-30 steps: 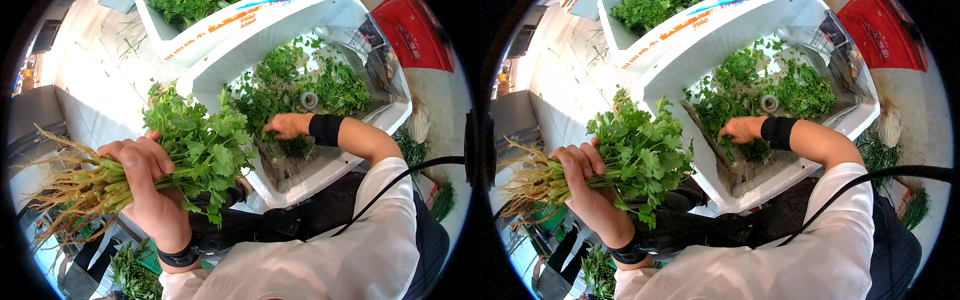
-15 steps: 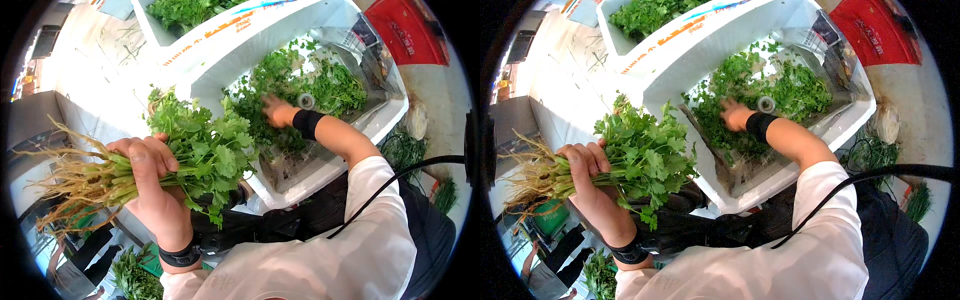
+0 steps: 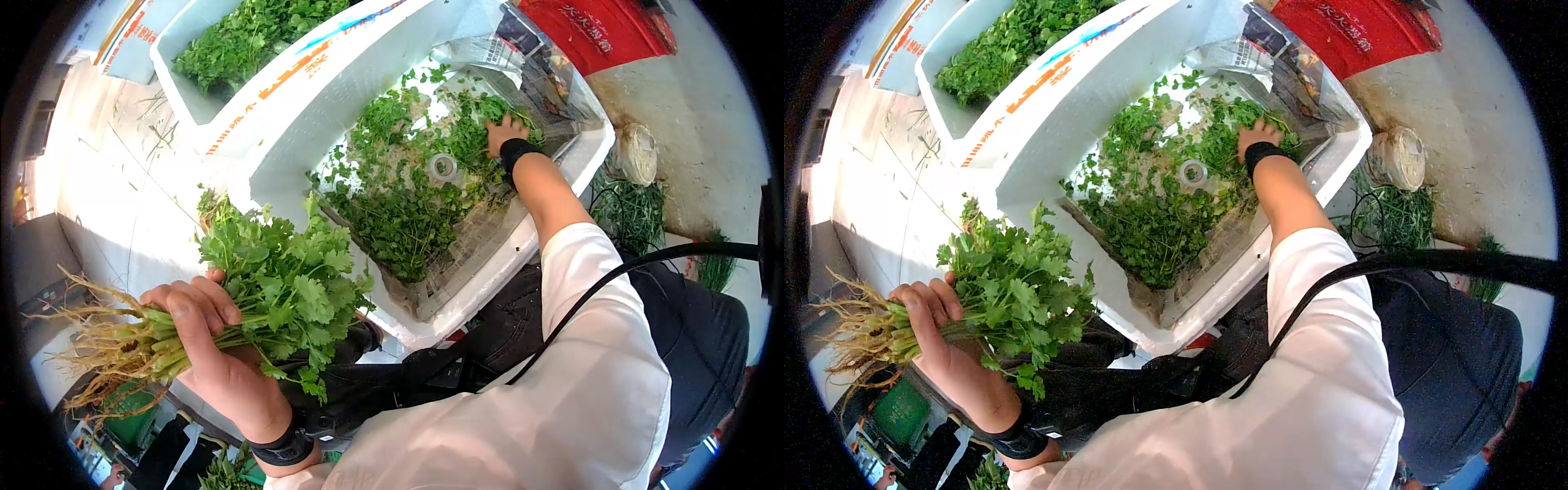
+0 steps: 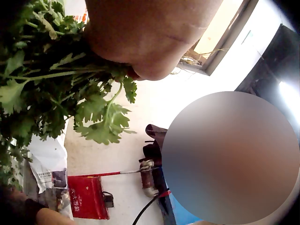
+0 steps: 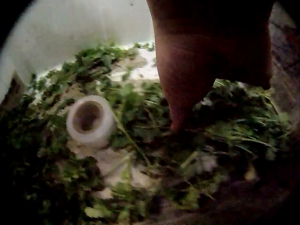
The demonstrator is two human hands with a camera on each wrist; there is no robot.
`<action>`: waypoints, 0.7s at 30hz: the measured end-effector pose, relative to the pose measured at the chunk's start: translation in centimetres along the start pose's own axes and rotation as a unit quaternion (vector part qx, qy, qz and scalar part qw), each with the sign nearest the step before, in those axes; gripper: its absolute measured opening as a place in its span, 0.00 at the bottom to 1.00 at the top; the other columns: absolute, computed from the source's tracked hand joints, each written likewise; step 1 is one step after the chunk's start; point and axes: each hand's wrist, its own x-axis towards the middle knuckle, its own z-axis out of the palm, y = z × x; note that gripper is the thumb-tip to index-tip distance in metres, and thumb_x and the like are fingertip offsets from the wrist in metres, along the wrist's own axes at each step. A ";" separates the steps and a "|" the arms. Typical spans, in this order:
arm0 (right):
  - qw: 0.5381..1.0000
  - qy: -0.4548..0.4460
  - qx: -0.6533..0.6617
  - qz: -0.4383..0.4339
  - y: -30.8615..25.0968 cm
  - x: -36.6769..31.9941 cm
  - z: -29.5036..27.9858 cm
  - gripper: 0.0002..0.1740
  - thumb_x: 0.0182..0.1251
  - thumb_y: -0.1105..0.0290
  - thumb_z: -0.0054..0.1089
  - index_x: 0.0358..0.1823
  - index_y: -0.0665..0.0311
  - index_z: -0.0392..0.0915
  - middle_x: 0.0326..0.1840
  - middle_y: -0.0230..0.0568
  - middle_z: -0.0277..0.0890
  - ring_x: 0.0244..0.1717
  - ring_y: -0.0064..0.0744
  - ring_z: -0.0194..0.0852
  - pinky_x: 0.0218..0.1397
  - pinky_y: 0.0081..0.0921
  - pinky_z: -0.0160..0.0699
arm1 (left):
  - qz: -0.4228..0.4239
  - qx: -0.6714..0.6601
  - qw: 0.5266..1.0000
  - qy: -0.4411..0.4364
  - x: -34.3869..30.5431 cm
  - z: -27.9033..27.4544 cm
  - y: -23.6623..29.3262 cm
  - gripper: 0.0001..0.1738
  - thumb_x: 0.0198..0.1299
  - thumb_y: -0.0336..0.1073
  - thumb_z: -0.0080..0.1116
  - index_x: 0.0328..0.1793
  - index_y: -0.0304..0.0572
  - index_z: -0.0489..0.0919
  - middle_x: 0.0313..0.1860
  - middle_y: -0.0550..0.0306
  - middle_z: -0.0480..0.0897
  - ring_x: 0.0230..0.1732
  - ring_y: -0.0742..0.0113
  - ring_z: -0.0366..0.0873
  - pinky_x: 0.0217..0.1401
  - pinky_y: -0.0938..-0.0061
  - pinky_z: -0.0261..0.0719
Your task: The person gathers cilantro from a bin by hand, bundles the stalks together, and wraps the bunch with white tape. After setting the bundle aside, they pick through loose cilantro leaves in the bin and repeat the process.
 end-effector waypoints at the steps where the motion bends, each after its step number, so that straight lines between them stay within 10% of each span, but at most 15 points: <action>1: 0.996 -0.091 -0.005 0.004 1.5 -0.2 -0.3 0.53 0.64 0.55 0.71 0.84 0.47 0.46 0.82 0.59 0.46 0.80 0.62 0.46 0.72 0.54 0.62 | -0.003 -0.001 1.000 0.000 0.0 0.1 0.0 0.06 0.75 0.35 0.52 0.46 0.42 0.69 0.26 0.67 0.61 0.29 0.75 0.62 0.56 0.68 0.70; 5: 0.966 -0.236 0.028 -0.100 4.0 2.1 2.2 0.58 0.59 0.52 0.75 0.84 0.56 0.45 0.73 0.55 0.67 0.70 0.49 0.69 0.68 0.47 0.70 | -0.012 0.000 1.000 -0.014 0.3 -0.4 -0.5 0.06 0.75 0.35 0.52 0.46 0.42 0.69 0.26 0.67 0.61 0.29 0.75 0.62 0.56 0.67 0.70; 9: 0.910 -0.327 -0.040 -0.251 3.7 3.0 0.1 0.58 0.56 0.41 0.72 0.83 0.53 0.52 0.80 0.51 0.58 0.71 0.47 0.70 0.68 0.52 0.73 | -0.007 -0.021 1.000 -0.021 0.1 -0.1 -0.5 0.08 0.74 0.35 0.53 0.43 0.41 0.69 0.26 0.67 0.61 0.29 0.74 0.62 0.55 0.66 0.70; 12: 0.825 -0.454 0.284 -0.180 5.0 0.9 -1.7 0.53 0.65 0.55 0.69 0.85 0.52 0.45 0.82 0.58 0.53 0.67 0.49 0.73 0.57 0.47 0.80 | -0.001 -0.030 0.999 -0.029 -0.1 -0.5 -0.3 0.09 0.73 0.36 0.55 0.44 0.39 0.71 0.25 0.66 0.62 0.28 0.74 0.64 0.56 0.65 0.71; 18: 0.907 -0.319 0.255 -0.106 8.6 -1.7 -5.8 0.50 0.68 0.65 0.66 0.85 0.50 0.44 0.81 0.61 0.54 0.53 0.45 0.82 0.42 0.43 0.82 | -0.015 -0.007 1.000 -0.007 -0.7 -0.8 0.5 0.09 0.73 0.36 0.54 0.48 0.37 0.73 0.25 0.66 0.64 0.30 0.74 0.66 0.57 0.65 0.73; 21: 0.876 -0.348 0.312 -0.119 10.4 -1.3 -5.1 0.47 0.68 0.69 0.64 0.84 0.48 0.48 0.70 0.51 0.69 0.46 0.39 0.80 0.41 0.41 0.79 | -0.014 -0.007 1.000 -0.014 -0.7 -1.0 0.5 0.08 0.74 0.36 0.53 0.46 0.38 0.72 0.25 0.66 0.64 0.30 0.73 0.66 0.57 0.65 0.73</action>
